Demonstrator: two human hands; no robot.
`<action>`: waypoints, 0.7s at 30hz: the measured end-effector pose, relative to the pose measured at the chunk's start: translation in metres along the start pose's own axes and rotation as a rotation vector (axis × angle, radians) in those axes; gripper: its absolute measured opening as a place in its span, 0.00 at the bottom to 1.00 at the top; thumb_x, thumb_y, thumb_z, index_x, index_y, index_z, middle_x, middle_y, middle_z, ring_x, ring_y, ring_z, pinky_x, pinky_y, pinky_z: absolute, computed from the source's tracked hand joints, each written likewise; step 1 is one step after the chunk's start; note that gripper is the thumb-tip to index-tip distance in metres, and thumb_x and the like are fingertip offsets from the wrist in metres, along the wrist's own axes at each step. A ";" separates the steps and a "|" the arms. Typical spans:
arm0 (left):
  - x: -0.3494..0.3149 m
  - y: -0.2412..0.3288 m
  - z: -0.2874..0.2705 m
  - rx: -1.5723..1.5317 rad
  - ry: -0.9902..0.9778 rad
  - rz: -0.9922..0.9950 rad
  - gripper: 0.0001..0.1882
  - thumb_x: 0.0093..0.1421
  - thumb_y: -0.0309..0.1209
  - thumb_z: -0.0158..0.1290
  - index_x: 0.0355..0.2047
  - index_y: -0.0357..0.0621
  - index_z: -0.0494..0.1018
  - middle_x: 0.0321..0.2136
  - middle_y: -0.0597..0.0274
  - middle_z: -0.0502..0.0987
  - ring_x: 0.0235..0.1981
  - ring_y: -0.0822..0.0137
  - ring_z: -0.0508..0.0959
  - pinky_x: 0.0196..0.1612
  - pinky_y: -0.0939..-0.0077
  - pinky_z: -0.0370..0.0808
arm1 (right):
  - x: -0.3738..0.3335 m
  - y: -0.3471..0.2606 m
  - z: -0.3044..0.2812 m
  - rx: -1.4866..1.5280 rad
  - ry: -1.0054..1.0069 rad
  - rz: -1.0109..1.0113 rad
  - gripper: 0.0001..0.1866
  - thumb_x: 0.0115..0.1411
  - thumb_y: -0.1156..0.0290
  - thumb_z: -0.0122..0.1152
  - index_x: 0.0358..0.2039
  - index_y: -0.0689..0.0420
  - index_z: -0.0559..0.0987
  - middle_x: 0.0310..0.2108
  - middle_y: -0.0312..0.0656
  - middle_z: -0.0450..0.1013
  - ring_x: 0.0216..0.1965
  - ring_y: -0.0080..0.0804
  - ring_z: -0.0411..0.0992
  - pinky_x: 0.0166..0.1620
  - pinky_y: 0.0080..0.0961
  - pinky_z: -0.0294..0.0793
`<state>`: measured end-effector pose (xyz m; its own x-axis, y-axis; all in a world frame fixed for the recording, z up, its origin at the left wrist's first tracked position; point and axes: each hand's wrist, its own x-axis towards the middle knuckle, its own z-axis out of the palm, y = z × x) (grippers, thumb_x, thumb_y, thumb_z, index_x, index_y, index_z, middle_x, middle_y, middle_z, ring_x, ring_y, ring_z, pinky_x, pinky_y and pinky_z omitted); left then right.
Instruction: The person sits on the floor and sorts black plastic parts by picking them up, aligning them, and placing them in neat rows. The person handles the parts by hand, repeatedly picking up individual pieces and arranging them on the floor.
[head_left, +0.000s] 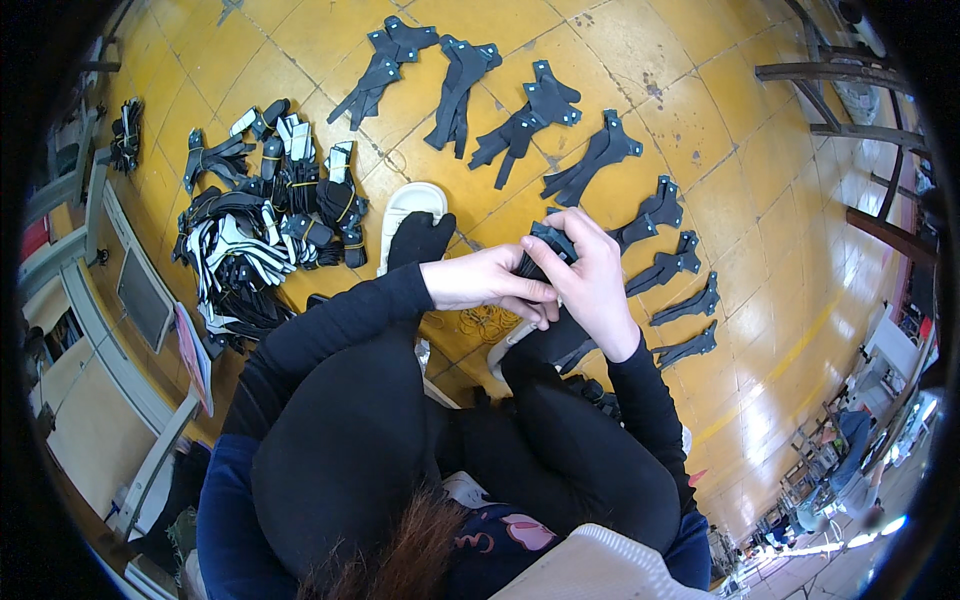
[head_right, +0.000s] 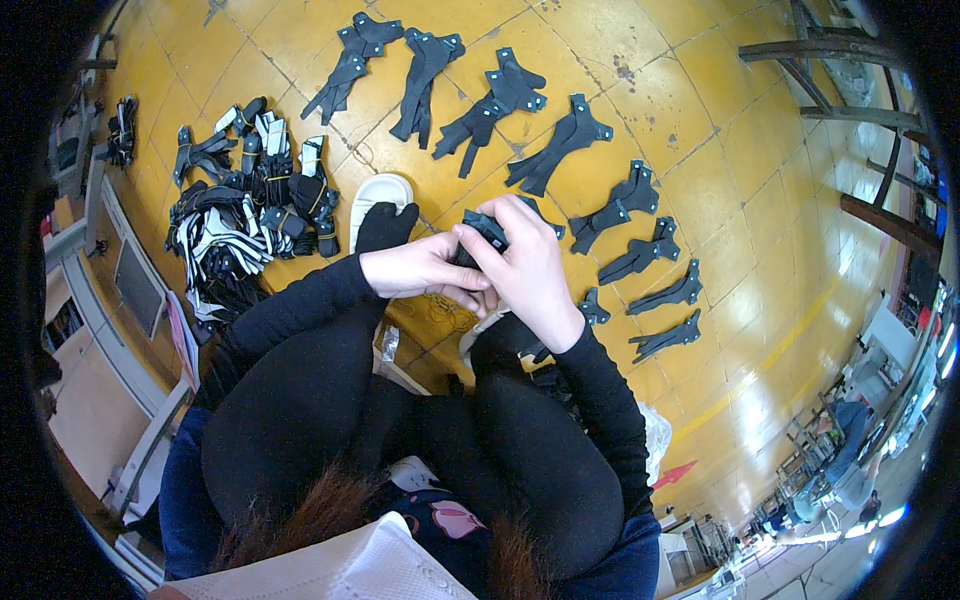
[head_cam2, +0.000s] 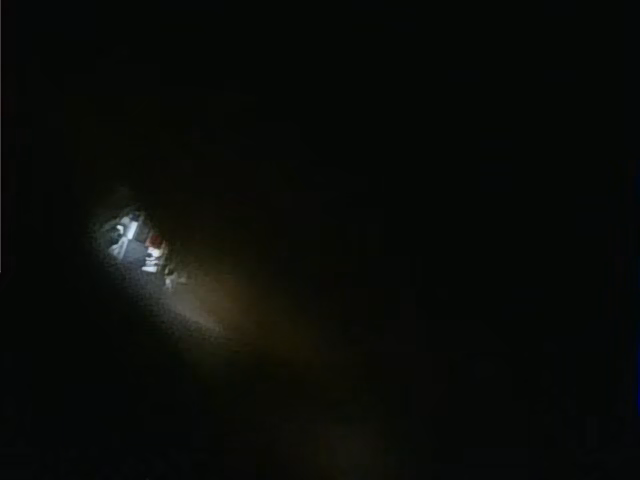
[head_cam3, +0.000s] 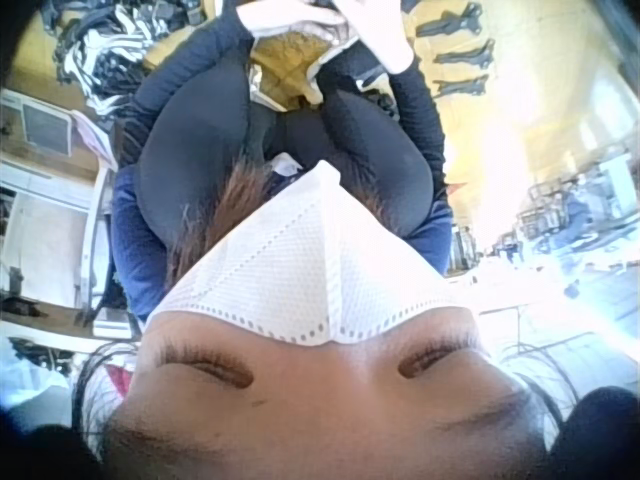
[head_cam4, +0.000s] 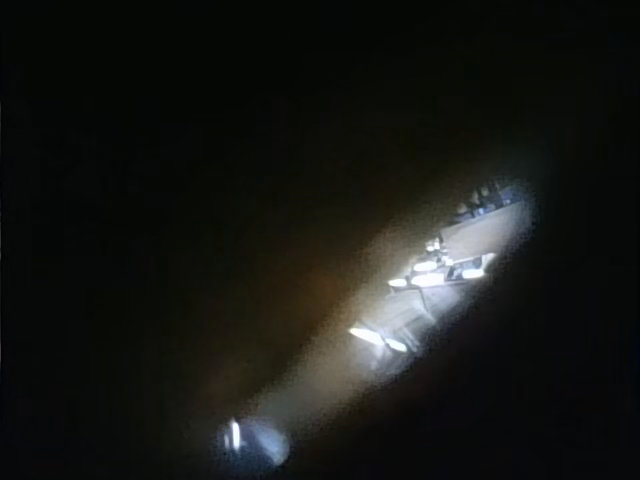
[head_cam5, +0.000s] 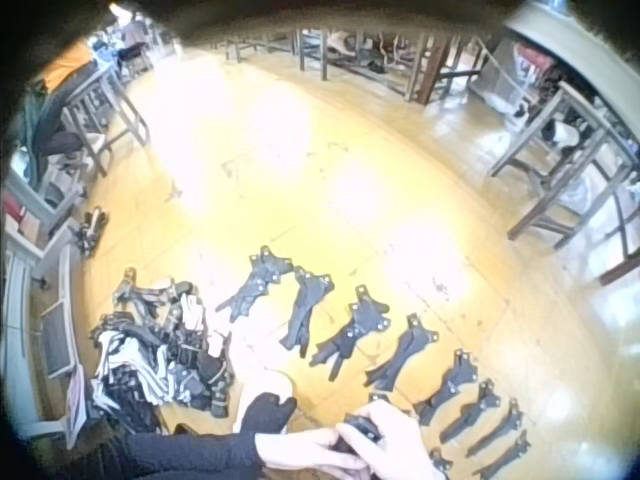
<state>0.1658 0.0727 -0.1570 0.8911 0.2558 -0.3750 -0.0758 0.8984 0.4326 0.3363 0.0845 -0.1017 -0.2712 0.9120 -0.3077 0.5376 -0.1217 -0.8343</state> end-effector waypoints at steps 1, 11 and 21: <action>0.000 0.000 0.001 -0.027 -0.020 0.040 0.16 0.63 0.37 0.51 0.45 0.38 0.70 0.38 0.58 0.77 0.40 0.66 0.79 0.42 0.78 0.77 | -0.001 0.001 0.000 0.005 0.017 -0.081 0.11 0.54 0.70 0.62 0.34 0.64 0.74 0.30 0.47 0.71 0.32 0.39 0.72 0.36 0.29 0.70; 0.002 0.002 0.005 0.373 0.058 0.209 0.11 0.63 0.31 0.52 0.41 0.37 0.68 0.32 0.60 0.77 0.36 0.71 0.78 0.39 0.76 0.76 | 0.000 -0.004 -0.002 0.139 -0.050 0.016 0.10 0.54 0.71 0.61 0.34 0.64 0.76 0.29 0.46 0.73 0.31 0.37 0.74 0.36 0.27 0.71; -0.005 0.007 0.009 -0.110 0.095 0.202 0.18 0.65 0.30 0.49 0.53 0.39 0.61 0.43 0.51 0.75 0.40 0.62 0.79 0.45 0.69 0.77 | 0.003 -0.001 -0.005 0.312 0.062 0.167 0.13 0.54 0.73 0.63 0.40 0.62 0.77 0.31 0.43 0.77 0.30 0.23 0.74 0.32 0.21 0.72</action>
<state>0.1651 0.0749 -0.1447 0.8073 0.4616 -0.3676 -0.3011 0.8580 0.4162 0.3394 0.0888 -0.0997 -0.1458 0.8903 -0.4313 0.2980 -0.3762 -0.8773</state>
